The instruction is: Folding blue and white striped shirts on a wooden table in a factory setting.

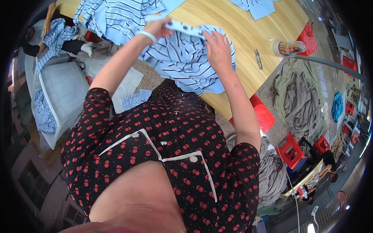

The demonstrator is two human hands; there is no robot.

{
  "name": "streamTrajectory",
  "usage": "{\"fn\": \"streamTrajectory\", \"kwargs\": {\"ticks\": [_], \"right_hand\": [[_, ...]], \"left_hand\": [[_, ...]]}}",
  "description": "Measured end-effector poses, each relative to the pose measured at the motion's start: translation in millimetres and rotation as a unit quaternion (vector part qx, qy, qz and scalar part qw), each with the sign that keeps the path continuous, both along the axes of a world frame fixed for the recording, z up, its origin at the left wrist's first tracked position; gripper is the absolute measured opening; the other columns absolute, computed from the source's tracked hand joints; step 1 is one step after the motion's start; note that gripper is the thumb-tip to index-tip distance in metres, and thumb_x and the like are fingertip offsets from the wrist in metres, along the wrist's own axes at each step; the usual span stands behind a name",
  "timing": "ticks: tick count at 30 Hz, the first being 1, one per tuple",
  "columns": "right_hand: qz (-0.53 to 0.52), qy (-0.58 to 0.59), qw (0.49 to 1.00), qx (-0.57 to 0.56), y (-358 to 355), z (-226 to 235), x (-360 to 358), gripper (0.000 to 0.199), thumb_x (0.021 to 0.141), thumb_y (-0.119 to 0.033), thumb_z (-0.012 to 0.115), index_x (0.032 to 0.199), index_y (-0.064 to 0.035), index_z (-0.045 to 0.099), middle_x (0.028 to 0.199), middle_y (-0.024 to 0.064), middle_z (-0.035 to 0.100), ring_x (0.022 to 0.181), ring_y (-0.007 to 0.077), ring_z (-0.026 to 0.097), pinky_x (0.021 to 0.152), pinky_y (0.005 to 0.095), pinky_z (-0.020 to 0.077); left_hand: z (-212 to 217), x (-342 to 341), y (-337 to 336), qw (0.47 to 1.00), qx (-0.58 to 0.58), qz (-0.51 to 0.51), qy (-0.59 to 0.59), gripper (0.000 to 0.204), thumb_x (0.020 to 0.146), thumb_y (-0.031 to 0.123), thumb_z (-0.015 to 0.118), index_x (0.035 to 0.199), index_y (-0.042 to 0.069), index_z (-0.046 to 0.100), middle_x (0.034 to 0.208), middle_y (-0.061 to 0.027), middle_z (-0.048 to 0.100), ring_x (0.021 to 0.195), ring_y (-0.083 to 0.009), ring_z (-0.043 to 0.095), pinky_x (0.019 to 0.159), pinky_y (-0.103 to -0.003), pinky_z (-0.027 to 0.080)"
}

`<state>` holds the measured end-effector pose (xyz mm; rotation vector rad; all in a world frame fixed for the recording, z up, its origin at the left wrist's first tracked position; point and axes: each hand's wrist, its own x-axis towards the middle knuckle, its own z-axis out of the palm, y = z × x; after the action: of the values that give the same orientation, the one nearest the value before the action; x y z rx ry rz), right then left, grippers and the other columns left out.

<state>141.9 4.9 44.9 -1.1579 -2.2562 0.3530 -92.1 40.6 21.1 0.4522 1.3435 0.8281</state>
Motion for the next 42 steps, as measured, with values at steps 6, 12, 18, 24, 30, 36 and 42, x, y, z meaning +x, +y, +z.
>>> {"fn": "streamTrajectory", "kwargs": {"ticks": [6,12,18,24,30,36,42], "right_hand": [[0.196,0.01,0.967,-0.163,-42,-27,-58,0.02,0.07,-0.002,0.05,0.09,-0.0028,0.054,0.084,0.014,0.054,0.08,0.029,0.051,0.07,0.0349,0.0423],[0.225,0.009,0.966,-0.131,-48,-72,-94,0.02,0.067,-0.001,0.046,0.086,-0.0011,0.053,0.084,0.0137,0.052,0.082,0.0285,0.05,0.07,0.0364,0.0418],[0.229,-0.034,0.966,-0.115,-35,-84,-110,0.018,0.068,-0.004,0.05,0.086,-0.0018,0.051,0.087,0.0117,0.05,0.083,0.0279,0.049,0.071,0.0357,0.0411],[0.247,-0.109,0.959,-0.088,-32,-96,-135,0.009,0.069,-0.01,0.053,0.076,-0.0038,0.052,0.073,0.0101,0.048,0.074,0.027,0.049,0.062,0.0374,0.0414],[0.234,-0.098,0.956,-0.147,-25,-85,-137,0.01,0.07,-0.013,0.05,0.068,-0.0044,0.053,0.07,0.0116,0.053,0.069,0.0278,0.053,0.061,0.0378,0.0433],[0.351,0.086,0.891,-0.274,-54,21,-113,0.013,0.073,-0.016,0.052,0.074,-0.0028,0.05,0.073,0.0149,0.054,0.068,0.0321,0.053,0.06,0.0381,0.0431],[0.12,0.136,0.954,-0.238,-36,11,-68,0.013,0.076,-0.01,0.048,0.086,-0.0033,0.055,0.077,0.0128,0.057,0.067,0.0261,0.056,0.06,0.0313,0.0432]], "left_hand": [[9,-35,14,1.0,-0.013,0.0,0.011,0.027,0.082,0.025,0.047,0.085,-0.002,0.051,0.074,-0.0123,0.058,0.061,-0.0177,0.058,0.051,-0.026,0.048],[12,-54,45,0.987,0.118,0.038,-0.103,0.026,0.083,0.026,0.046,0.09,0.001,0.053,0.079,-0.0105,0.059,0.066,-0.0185,0.058,0.058,-0.029,0.048],[12,-44,48,0.98,0.134,0.076,-0.126,0.027,0.083,0.025,0.045,0.086,0.0,0.052,0.076,-0.0105,0.057,0.062,-0.0184,0.056,0.052,-0.027,0.046],[-1,-48,28,0.994,0.062,0.073,-0.061,0.03,0.082,0.026,0.048,0.089,-0.003,0.049,0.08,-0.0109,0.056,0.066,-0.0193,0.059,0.054,-0.026,0.048],[1,-59,10,0.997,0.015,0.079,-0.006,0.03,0.083,0.029,0.046,0.087,-0.001,0.051,0.077,-0.0118,0.058,0.065,-0.0167,0.058,0.058,-0.024,0.048],[33,-30,-40,0.996,0.036,0.055,-0.059,0.026,0.081,0.023,0.051,0.087,-0.001,0.054,0.07,-0.0092,0.057,0.061,-0.0152,0.056,0.054,-0.023,0.046],[8,-2,-84,0.998,-0.037,0.017,-0.053,0.024,0.076,0.024,0.058,0.082,0.001,0.057,0.072,-0.0068,0.058,0.061,-0.0123,0.055,0.058,-0.022,0.045]]}}
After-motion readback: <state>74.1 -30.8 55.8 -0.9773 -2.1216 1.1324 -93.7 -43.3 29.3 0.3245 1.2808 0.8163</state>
